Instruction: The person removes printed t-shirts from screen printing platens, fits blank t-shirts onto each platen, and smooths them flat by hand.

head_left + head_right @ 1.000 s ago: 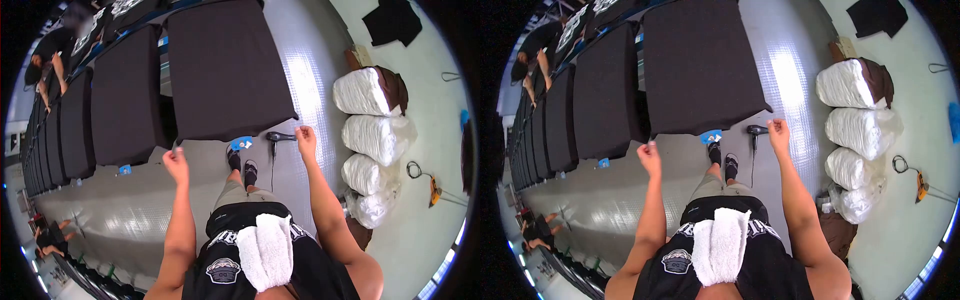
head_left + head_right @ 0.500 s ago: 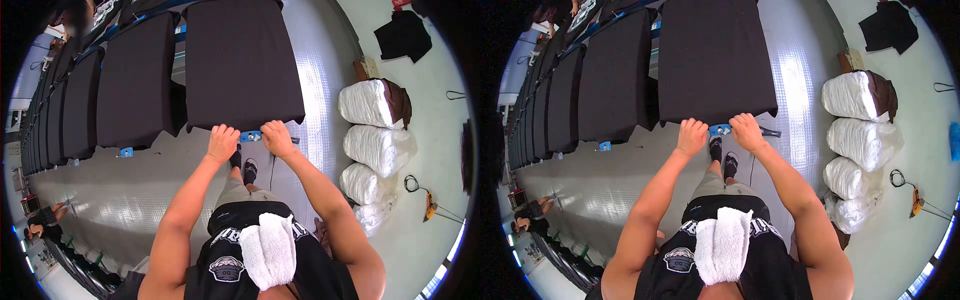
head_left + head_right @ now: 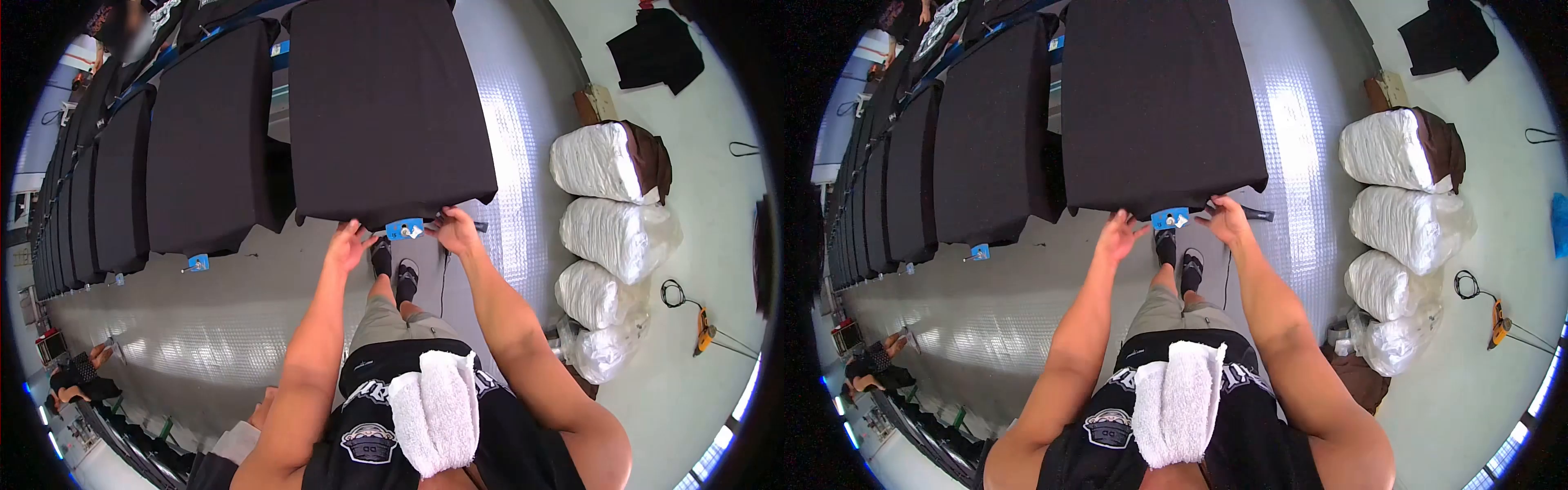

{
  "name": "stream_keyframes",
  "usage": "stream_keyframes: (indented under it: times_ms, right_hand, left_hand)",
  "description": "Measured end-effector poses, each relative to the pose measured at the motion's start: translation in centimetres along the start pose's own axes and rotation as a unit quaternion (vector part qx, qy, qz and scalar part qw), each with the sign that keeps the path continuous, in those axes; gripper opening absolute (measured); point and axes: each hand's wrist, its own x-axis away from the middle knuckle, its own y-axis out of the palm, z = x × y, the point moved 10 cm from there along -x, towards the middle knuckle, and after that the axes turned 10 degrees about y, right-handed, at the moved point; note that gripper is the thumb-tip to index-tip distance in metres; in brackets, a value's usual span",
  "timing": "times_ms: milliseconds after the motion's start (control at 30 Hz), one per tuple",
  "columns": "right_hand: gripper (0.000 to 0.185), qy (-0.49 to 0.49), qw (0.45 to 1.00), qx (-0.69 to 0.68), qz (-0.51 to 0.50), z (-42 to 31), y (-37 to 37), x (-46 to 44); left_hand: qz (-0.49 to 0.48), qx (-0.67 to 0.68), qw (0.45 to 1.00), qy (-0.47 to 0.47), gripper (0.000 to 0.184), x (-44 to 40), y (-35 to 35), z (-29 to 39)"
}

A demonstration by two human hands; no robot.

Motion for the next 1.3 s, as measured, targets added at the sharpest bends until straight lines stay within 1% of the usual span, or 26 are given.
stream_keyframes:
  times_ms: [33,67,167,267,367,467,567,667,767,967,1033,1067,1167,1200,1233,1267,1300]
  right_hand:
    - [0.025,0.001,0.999,-0.006,-0.047,0.4,0.2,-0.7]
    - [0.017,-0.009,0.999,-0.007,-0.045,0.2,0.3,-0.5]
    - [0.01,0.004,0.998,0.068,-0.018,0.6,0.0,2.2]
    - [0.013,-0.024,0.997,0.065,0.046,0.7,1.2,7.1]
    - [0.018,-0.09,0.994,0.062,0.001,0.4,1.0,8.0]
    - [0.022,-0.116,0.992,0.045,0.022,0.3,0.9,9.0]
    - [0.021,-0.138,0.986,0.068,0.069,0.5,0.8,10.1]
    - [0.017,-0.121,0.986,0.047,0.104,1.2,-0.2,10.0]
    - [0.014,-0.094,0.992,0.033,0.071,2.1,-0.2,9.9]
    - [0.012,-0.08,0.992,0.047,0.08,2.3,-1.6,9.7]
    - [0.011,-0.086,0.992,0.06,0.077,2.0,-2.4,8.8]
    - [0.01,-0.089,0.991,0.067,0.073,1.5,-1.7,8.7]
    - [0.012,-0.077,0.977,0.116,0.163,0.3,-1.2,10.0]
    - [0.013,-0.11,0.957,0.182,0.199,-1.0,-1.3,10.8]
    - [0.016,-0.143,0.93,0.246,0.234,-2.3,-1.4,12.0]
    - [0.018,-0.176,0.896,0.307,0.267,-3.9,-0.9,12.5]
    - [0.021,-0.241,0.846,0.392,0.269,-6.2,1.7,12.7]
  left_hand:
    - [-0.021,0.004,1.0,0.013,0.044,-0.2,0.6,0.2]
    - [-0.044,0.008,0.999,0.027,0.036,-0.3,0.9,0.5]
    - [-0.013,-0.029,0.999,0.023,0.021,2.1,-0.8,0.0]
    - [0.001,-0.027,0.998,0.053,0.021,5.6,0.0,1.0]
    - [-0.001,-0.009,0.996,0.091,0.017,7.1,1.1,1.7]
    - [0.029,-0.002,0.993,0.115,0.015,7.8,1.1,2.0]
    - [0.035,0.001,0.991,0.131,0.016,8.2,1.4,2.5]
    - [0.056,0.007,0.988,0.144,0.017,8.3,1.5,2.4]
    - [0.061,0.009,0.985,0.163,0.017,8.2,1.4,2.4]
    - [0.096,-0.01,0.981,0.166,0.018,7.5,-0.1,1.6]
    - [0.093,-0.013,0.983,0.16,0.017,6.9,-0.6,0.9]
    - [0.091,-0.015,0.983,0.158,0.016,6.6,-0.5,0.9]
    - [0.146,-0.147,0.973,0.1,0.014,7.1,-1.4,0.8]
    - [0.15,-0.31,0.924,0.167,0.016,8.2,-0.4,3.5]
    - [0.152,-0.463,0.842,0.229,0.019,9.9,1.1,6.1]
    - [0.152,-0.601,0.731,0.285,0.022,11.0,3.8,8.8]
    - [0.089,-0.638,0.679,0.354,0.027,10.6,7.4,10.9]
